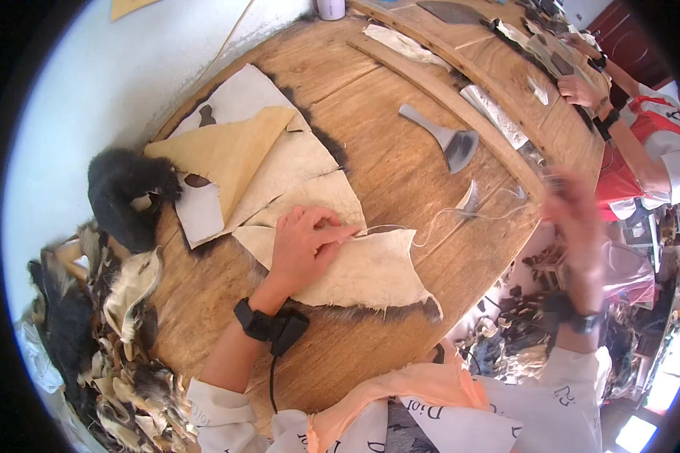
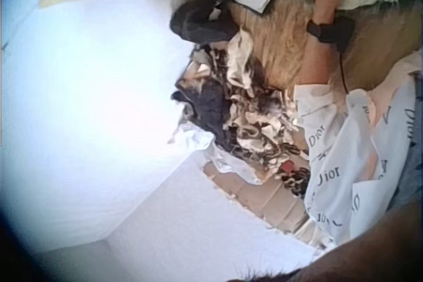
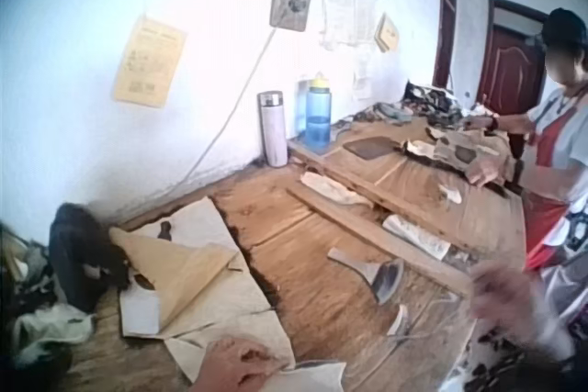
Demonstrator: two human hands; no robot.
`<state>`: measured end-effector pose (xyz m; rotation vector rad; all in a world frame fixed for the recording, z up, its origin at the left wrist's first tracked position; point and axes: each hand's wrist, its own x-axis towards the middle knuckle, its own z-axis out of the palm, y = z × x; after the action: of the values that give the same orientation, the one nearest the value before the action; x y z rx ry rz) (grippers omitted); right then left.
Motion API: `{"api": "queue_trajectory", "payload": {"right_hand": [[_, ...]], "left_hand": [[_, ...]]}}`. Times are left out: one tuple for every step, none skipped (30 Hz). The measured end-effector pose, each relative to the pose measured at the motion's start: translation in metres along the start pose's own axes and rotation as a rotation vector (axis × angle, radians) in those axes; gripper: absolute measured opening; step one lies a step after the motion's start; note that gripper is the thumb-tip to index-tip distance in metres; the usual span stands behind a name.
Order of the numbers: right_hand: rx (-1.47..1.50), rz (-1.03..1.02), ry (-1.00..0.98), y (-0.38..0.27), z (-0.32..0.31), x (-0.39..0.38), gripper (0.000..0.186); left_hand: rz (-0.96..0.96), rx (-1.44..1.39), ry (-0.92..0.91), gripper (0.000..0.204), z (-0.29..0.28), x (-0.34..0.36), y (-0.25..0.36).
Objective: The person cuts a piece of fur with a knife, moves scraps aside, and then stitches the fur pieces together using a needle and thread.
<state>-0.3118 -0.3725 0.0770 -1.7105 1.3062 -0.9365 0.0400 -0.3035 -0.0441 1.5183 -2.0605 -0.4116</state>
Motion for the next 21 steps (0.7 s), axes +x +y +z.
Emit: {"api": "queue_trajectory", "payload": {"right_hand": [[-0.008, 0.068, -0.107, 0.004, 0.026, 0.002, 0.024], [0.016, 0.004, -0.203, 0.009, 0.050, 0.005, 0.015], [-0.134, -0.184, -0.279, 0.003, 0.072, 0.013, 0.011], [-0.287, -0.372, -0.351, -0.003, 0.092, 0.021, 0.008], [-0.227, -0.404, -0.403, 0.000, 0.112, 0.027, 0.007], [-0.162, -0.440, -0.456, 0.005, 0.130, 0.031, 0.006], [-0.164, -0.438, -0.452, 0.009, 0.142, 0.033, 0.006], [-0.190, -0.456, -0.467, 0.014, 0.155, 0.035, 0.006], [-0.216, -0.474, -0.483, 0.019, 0.162, 0.037, 0.005], [-0.215, -0.474, -0.483, 0.025, 0.167, 0.038, 0.005], [-0.215, -0.468, -0.509, 0.029, 0.173, 0.041, 0.004], [-0.216, -0.462, -0.534, 0.032, 0.177, 0.043, 0.004], [-0.214, -0.464, -0.539, 0.034, 0.180, 0.044, 0.004], [-0.204, -0.462, -0.558, 0.035, 0.181, 0.046, 0.004], [-0.194, -0.459, -0.577, 0.037, 0.182, 0.047, 0.003], [-0.193, -0.460, -0.582, 0.039, 0.183, 0.048, 0.003], [-0.171, -0.481, -0.583, 0.040, 0.183, 0.049, 0.002], [-0.150, -0.502, -0.583, 0.041, 0.182, 0.049, 0.003], [-0.151, -0.500, -0.584, 0.041, 0.181, 0.050, 0.003], [-0.154, -0.512, -0.601, 0.040, 0.180, 0.051, 0.002], [-0.157, -0.524, -0.618, 0.040, 0.180, 0.052, 0.002]], "left_hand": [[0.004, -0.028, 0.039, 0.027, 0.002, 0.001, -0.002], [0.009, -0.032, 0.036, 0.027, 0.004, 0.004, -0.002], [0.015, -0.063, 0.055, 0.026, 0.003, 0.004, -0.003], [0.024, -0.098, 0.075, 0.024, 0.001, 0.004, -0.004], [0.025, -0.101, 0.072, 0.024, 0.003, 0.005, -0.005], [0.036, -0.127, 0.075, 0.024, 0.002, 0.006, -0.005], [0.052, -0.159, 0.078, 0.023, 0.003, 0.008, -0.005], [0.050, -0.156, 0.077, 0.023, 0.004, 0.008, -0.006], [0.053, -0.172, 0.098, 0.020, 0.005, 0.009, -0.006], [0.056, -0.191, 0.119, 0.018, 0.006, 0.010, -0.006], [0.048, -0.186, 0.122, 0.018, 0.005, 0.009, -0.006], [0.020, -0.196, 0.112, 0.016, 0.004, 0.008, -0.005], [-0.007, -0.208, 0.101, 0.014, 0.004, 0.008, -0.005], [-0.014, -0.207, 0.105, 0.014, 0.004, 0.007, -0.006], [-0.009, -0.205, 0.113, 0.014, 0.005, 0.006, -0.007], [-0.003, -0.204, 0.120, 0.013, 0.006, 0.006, -0.008], [-0.005, -0.206, 0.120, 0.013, 0.005, 0.006, -0.007], [-0.014, -0.195, 0.111, 0.013, 0.004, 0.006, -0.006], [-0.022, -0.184, 0.101, 0.013, 0.004, 0.007, -0.005], [-0.024, -0.185, 0.100, 0.013, 0.004, 0.007, -0.005], [-0.027, -0.167, 0.102, 0.013, 0.003, 0.008, -0.004]]}}
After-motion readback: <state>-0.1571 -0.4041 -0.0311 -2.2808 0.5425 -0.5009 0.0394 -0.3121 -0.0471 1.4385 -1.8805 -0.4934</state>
